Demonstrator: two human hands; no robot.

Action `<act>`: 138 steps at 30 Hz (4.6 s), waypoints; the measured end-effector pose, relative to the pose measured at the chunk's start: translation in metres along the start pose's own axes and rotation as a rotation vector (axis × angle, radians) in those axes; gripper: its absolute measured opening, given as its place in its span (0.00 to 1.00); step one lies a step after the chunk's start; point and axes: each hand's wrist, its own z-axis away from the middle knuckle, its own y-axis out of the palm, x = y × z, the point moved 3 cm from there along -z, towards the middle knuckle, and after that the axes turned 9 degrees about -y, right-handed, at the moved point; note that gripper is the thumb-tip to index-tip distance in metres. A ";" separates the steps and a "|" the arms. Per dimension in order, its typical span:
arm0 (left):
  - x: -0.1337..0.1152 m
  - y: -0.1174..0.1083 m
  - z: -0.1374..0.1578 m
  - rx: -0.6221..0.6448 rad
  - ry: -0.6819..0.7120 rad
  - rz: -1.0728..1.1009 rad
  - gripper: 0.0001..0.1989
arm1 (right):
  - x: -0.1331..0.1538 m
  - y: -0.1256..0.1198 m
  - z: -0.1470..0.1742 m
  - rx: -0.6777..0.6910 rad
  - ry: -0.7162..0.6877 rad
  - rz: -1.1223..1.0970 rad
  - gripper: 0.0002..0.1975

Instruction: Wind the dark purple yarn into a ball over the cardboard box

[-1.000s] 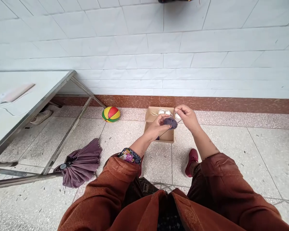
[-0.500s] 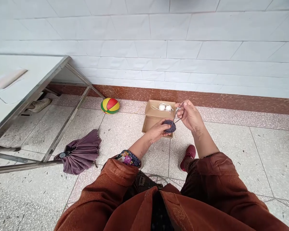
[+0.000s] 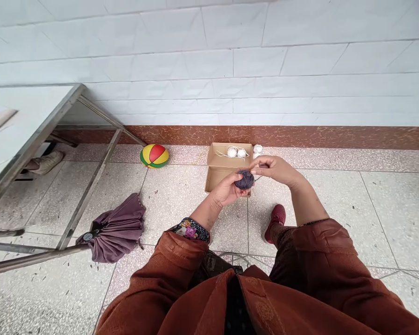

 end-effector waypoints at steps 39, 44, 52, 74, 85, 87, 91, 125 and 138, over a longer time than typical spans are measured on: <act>0.000 0.047 0.003 0.128 0.079 -0.365 0.32 | -0.030 0.014 0.051 -0.393 -0.021 0.163 0.11; -0.010 0.044 0.005 0.089 0.158 -0.170 0.29 | -0.034 0.025 0.051 -0.233 -0.040 0.194 0.13; -0.020 0.030 0.009 0.007 0.258 -0.029 0.30 | -0.038 0.039 0.055 -0.220 -0.052 0.209 0.19; -0.019 0.014 -0.004 -0.169 0.180 -0.333 0.23 | 0.014 0.013 0.045 -0.587 -0.180 -0.025 0.17; -0.001 0.020 -0.014 -0.007 -0.054 -0.194 0.25 | 0.007 0.020 0.045 -0.414 0.016 -0.571 0.22; 0.001 0.022 -0.015 -0.063 -0.022 -0.259 0.27 | 0.004 0.020 0.046 -0.386 0.039 -0.571 0.22; 0.000 0.025 -0.014 -0.143 0.102 -0.421 0.27 | 0.003 0.020 0.047 -0.370 0.065 -0.575 0.23; 0.022 0.027 -0.011 0.018 0.094 -0.444 0.25 | -0.011 0.010 0.046 -0.419 -0.031 0.146 0.14; 0.009 0.027 0.003 0.022 0.124 -0.250 0.37 | -0.021 0.017 0.033 -0.398 -0.069 0.164 0.15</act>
